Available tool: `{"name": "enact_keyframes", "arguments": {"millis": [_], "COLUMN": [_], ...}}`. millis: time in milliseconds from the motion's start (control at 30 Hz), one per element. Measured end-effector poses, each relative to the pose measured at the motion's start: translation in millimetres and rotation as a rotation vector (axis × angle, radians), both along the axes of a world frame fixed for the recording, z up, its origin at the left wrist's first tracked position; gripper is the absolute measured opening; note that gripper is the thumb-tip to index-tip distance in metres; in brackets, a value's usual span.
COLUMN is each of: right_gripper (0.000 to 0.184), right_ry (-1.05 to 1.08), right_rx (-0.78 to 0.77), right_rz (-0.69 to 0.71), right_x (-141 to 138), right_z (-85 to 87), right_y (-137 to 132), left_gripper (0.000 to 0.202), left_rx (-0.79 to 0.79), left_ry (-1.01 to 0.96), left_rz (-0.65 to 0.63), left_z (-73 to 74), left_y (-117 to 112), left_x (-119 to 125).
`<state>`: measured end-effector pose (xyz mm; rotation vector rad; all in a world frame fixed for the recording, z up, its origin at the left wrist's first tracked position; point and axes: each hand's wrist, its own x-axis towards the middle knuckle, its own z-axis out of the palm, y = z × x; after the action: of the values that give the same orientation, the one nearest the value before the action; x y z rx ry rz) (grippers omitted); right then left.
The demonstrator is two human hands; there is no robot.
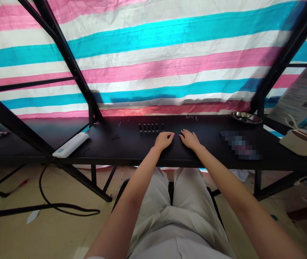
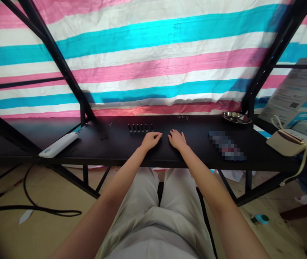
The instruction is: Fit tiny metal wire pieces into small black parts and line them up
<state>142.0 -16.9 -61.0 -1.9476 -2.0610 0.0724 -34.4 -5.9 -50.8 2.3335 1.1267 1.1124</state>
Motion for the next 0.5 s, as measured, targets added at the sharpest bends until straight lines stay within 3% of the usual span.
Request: {"name": "enact_keyframes", "arguments": {"millis": [100,200,333,500], "right_gripper": [0.035,0.033,0.036,0.039], "right_ry": [0.050,0.126,0.210,0.276], "right_rx": [0.110,0.122,0.064,-0.019], "right_rz": [0.049,0.029,0.001,-0.001], "right_x": [-4.2,-12.4,-27.8,-52.9], "right_z": [2.4,5.3,10.5,17.4], "right_y": [2.9,9.4,22.6,38.8], "left_gripper": [0.033,0.035,0.034,0.033], "left_rx": [0.056,0.035,-0.068,-0.100], "left_ry": [-0.269,-0.514,-0.713,-0.771], "left_rz": [0.269,0.429,0.481,0.459], "left_z": [7.1,15.0,20.9,22.1], "left_y": [-3.0,-4.2,-3.2,-3.3], "left_x": [-4.4,-10.0,-15.1,-15.6]}}
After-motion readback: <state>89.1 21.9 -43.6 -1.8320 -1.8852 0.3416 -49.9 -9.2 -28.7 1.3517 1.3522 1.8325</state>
